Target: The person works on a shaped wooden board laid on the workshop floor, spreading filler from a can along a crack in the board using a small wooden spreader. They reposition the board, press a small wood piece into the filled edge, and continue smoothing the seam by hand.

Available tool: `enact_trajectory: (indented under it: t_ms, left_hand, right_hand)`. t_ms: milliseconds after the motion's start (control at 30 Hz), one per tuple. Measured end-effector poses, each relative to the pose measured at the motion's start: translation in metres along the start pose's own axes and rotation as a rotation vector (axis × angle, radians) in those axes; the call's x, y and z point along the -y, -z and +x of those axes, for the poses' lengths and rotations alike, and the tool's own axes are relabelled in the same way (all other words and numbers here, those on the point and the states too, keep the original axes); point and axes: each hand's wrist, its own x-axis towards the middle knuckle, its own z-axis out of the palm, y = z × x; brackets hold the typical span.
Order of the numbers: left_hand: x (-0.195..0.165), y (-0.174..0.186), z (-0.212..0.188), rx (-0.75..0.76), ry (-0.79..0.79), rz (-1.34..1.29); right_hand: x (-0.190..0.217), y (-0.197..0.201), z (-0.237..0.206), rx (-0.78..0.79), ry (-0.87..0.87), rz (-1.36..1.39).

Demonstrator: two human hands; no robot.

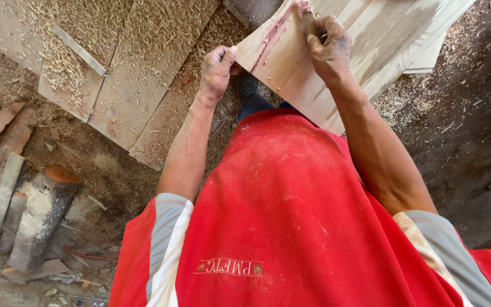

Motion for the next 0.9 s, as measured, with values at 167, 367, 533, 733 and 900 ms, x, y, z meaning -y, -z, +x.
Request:
enact_trajectory:
  t_ms: [167, 367, 533, 733, 900]
  left_hand:
    - [0.001, 0.002, 0.002, 0.001, 0.012, 0.008]
    - [0.001, 0.004, 0.001, 0.028, 0.006, 0.004]
    - [0.002, 0.006, 0.002, 0.037, 0.033, -0.027]
    - [-0.001, 0.005, 0.003, 0.024, 0.046, 0.012]
    - [-0.001, 0.006, 0.002, 0.072, 0.022, -0.022]
  right_hand:
    - [0.002, -0.007, -0.008, 0.029, -0.042, -0.004]
    - [0.008, -0.013, -0.007, 0.031, -0.101, -0.035]
    - [0.010, -0.022, -0.002, 0.025, -0.232, -0.028]
    - [0.011, -0.017, -0.010, 0.068, -0.234, -0.036]
    - [0.006, 0.004, -0.010, 0.058, 0.019, -0.110]
